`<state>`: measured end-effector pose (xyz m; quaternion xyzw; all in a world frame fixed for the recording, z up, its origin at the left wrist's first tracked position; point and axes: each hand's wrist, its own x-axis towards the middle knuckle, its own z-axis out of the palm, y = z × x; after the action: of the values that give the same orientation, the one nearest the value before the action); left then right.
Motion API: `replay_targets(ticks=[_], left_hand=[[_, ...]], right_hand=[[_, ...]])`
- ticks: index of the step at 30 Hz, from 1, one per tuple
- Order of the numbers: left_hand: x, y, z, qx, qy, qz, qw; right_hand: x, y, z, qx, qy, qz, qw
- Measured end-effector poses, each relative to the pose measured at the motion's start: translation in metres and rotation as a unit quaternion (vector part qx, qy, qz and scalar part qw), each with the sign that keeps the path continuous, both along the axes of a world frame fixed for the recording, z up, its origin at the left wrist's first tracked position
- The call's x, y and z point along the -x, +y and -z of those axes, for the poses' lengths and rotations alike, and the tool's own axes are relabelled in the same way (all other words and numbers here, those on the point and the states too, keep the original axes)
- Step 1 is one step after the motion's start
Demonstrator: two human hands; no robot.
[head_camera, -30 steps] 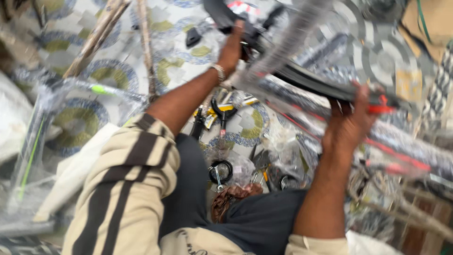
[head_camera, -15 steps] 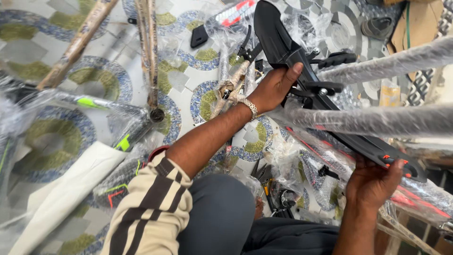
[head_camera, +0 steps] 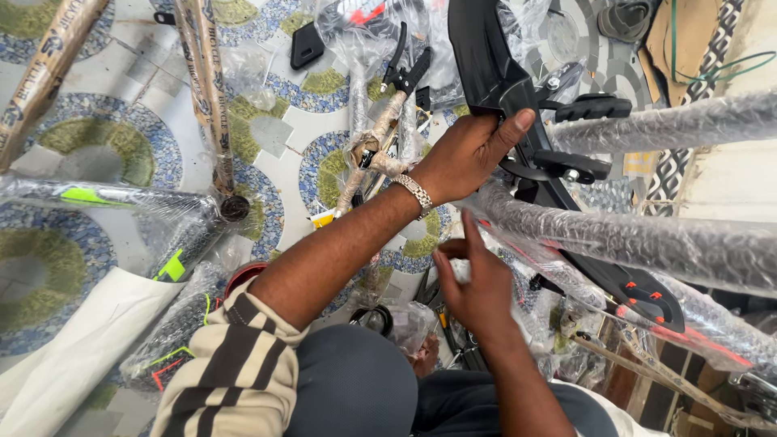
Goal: The person attaches a black bicycle mudguard to the rear of a bicycle frame using a wrench. They position the mudguard, insert bolts, and tighten the nuts to secure it in place.
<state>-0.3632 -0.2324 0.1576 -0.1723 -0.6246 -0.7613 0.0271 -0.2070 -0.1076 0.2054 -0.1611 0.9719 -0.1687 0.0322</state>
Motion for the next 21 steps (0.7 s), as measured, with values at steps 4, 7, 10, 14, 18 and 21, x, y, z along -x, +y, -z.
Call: replay_targets(ticks=[4,7,10,14,18,21], left_hand=[[0.001,-0.003,-0.001,0.017,-0.003,0.013,1.000],[0.002,-0.004,-0.002,0.023,-0.006,0.010,1.000],[0.002,-0.003,-0.003,0.008,-0.005,0.010,1.000],[-0.001,-0.005,-0.002,0.014,-0.050,0.029,0.998],[-0.005,-0.009,-0.001,-0.010,-0.073,0.037,0.997],[-0.006,-0.009,-0.001,-0.017,-0.069,0.038,0.997]], right_hand=[[0.037,-0.057,-0.012,-0.088,-0.062,0.184,0.977],[0.053,-0.075,-0.011,-0.079,-0.013,0.221,0.972],[0.052,-0.080,-0.005,-0.011,0.002,0.254,0.967],[0.045,-0.080,0.001,0.020,0.055,0.217,0.974],[0.041,-0.077,0.000,0.038,0.064,0.198,0.977],[0.028,-0.073,0.004,0.012,0.089,0.133,0.987]])
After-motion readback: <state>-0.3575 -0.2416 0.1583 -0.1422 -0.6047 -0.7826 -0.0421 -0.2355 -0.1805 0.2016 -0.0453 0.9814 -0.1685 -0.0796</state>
